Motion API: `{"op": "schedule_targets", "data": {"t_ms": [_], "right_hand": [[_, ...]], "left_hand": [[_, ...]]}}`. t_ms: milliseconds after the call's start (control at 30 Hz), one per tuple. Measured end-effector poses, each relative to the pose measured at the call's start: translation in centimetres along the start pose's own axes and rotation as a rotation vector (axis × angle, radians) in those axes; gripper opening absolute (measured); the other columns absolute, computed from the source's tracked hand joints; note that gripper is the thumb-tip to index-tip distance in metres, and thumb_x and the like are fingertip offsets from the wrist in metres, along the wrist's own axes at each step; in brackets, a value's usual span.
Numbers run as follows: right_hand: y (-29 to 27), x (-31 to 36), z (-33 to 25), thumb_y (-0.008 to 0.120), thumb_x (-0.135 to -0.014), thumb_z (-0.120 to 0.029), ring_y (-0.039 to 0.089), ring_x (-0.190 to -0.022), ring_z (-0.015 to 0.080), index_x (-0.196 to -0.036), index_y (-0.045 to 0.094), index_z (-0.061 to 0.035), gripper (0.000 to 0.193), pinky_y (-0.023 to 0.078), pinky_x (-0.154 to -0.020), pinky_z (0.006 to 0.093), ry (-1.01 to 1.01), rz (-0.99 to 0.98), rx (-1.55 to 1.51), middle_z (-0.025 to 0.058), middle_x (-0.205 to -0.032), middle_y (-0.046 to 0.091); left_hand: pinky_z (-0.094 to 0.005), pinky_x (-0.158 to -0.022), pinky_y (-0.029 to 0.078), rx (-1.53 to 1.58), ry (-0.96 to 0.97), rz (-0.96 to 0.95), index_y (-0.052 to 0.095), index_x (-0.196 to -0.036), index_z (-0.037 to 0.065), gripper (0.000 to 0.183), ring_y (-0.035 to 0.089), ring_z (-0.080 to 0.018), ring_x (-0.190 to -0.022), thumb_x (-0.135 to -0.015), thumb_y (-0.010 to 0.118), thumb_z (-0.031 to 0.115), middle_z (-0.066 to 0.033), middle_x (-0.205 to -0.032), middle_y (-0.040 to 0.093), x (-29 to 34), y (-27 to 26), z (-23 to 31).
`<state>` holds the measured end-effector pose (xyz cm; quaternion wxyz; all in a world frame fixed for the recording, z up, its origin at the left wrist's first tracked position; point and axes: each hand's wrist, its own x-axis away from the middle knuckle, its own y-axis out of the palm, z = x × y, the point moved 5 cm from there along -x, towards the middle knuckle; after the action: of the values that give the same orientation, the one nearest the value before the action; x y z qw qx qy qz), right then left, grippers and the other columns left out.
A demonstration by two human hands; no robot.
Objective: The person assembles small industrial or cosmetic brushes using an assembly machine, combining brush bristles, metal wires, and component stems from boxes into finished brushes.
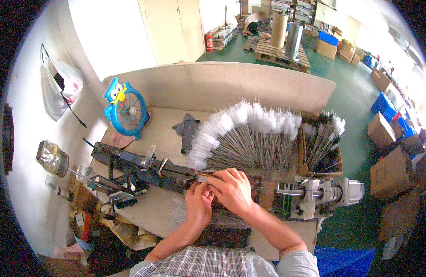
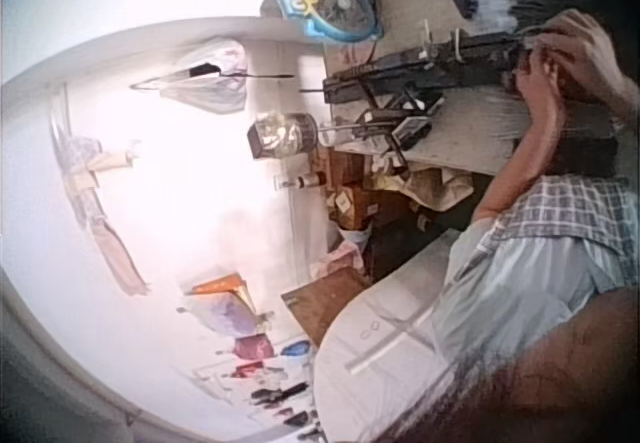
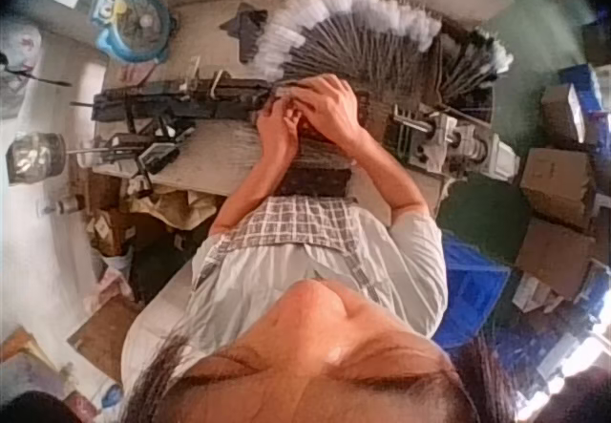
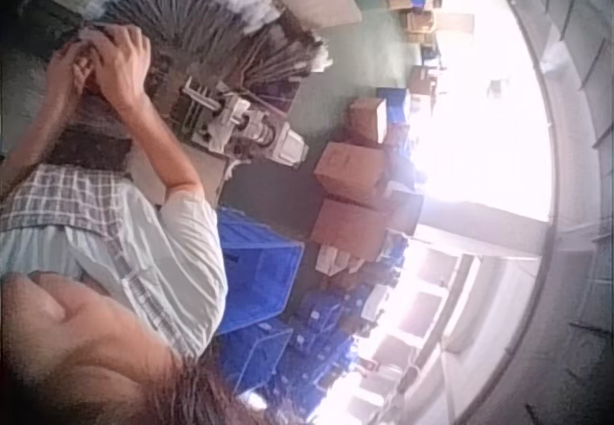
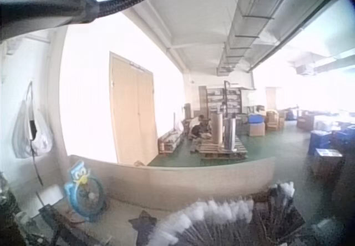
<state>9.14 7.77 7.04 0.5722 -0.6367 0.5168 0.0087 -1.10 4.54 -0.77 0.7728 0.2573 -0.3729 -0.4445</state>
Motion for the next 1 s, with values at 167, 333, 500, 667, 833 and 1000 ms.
{"op": "schedule_targets", "data": {"t_ms": [167,333,500,667,833,1000], "right_hand": [[0.1,0.1,0.4,0.068,-0.067,-0.021,0.056,-0.087,0.0195,-0.090,0.067,-0.0154,0.024,0.044,-0.074,0.0335,0.014,-0.013,-0.031,-0.0006,-0.093,0.061],[0.0,-0.3,0.5,0.069,-0.067,-0.020,0.057,-0.087,0.0199,-0.090,0.067,-0.0150,0.024,0.044,-0.074,0.0338,0.014,-0.018,-0.048,-0.0004,-0.092,0.062],[-1.7,-0.8,-0.2,0.068,-0.067,-0.019,0.056,-0.087,0.0212,-0.090,0.066,-0.0130,0.024,0.043,-0.074,0.0344,0.073,-0.039,0.014,-0.0005,-0.088,0.061],[-0.8,1.3,0.5,0.068,-0.068,-0.017,0.054,-0.085,0.0212,-0.087,0.066,-0.0106,0.020,0.042,-0.074,0.0346,0.079,-0.178,0.155,0.0011,-0.083,0.060],[-1.2,1.9,0.4,0.068,-0.070,-0.015,0.055,-0.085,0.0214,-0.088,0.067,-0.0100,0.018,0.043,-0.074,0.0347,0.093,-0.175,0.122,0.0025,-0.082,0.061],[-3.1,1.3,0.9,0.067,-0.073,-0.013,0.057,-0.083,0.0216,-0.088,0.067,-0.0081,0.016,0.045,-0.073,0.0341,0.101,-0.106,-0.020,0.0042,-0.084,0.063]], "left_hand": [[-0.0264,-0.075,0.045,-0.004,-0.008,-0.007,0.054,-0.092,0.004,0.007,0.057,-0.0122,-0.082,-0.085,0.054,0.002,-0.0047,-0.091,0.059,-0.1,0.0,-0.2],[-0.0272,-0.075,0.045,-0.023,-0.011,0.002,0.054,-0.092,0.005,0.008,0.058,-0.0132,-0.082,-0.084,0.055,0.002,-0.0047,-0.090,0.060,-0.5,-0.2,-0.3],[-0.0300,-0.080,0.045,-0.011,-0.015,-0.081,0.054,-0.095,0.004,0.010,0.059,-0.0170,-0.087,-0.086,0.052,0.005,-0.0068,-0.095,0.060,-0.4,-0.2,-0.1],[-0.0376,-0.089,0.043,0.029,-0.038,-0.089,0.052,-0.105,0.003,0.037,0.057,-0.0243,-0.096,-0.093,0.041,0.036,-0.0111,-0.103,0.058,-0.2,-0.7,0.1],[-0.0382,-0.093,0.041,-0.012,-0.098,-0.080,0.049,-0.113,0.002,0.054,0.055,-0.0280,-0.103,-0.092,0.036,0.050,-0.0140,-0.111,0.056,0.4,-0.6,0.1],[-0.0361,-0.095,0.036,-0.139,-0.128,-0.082,0.035,-0.130,0.000,0.058,0.050,-0.0240,-0.112,-0.094,0.038,0.046,-0.0142,-0.124,0.048,0.5,-1.0,0.0]]}}
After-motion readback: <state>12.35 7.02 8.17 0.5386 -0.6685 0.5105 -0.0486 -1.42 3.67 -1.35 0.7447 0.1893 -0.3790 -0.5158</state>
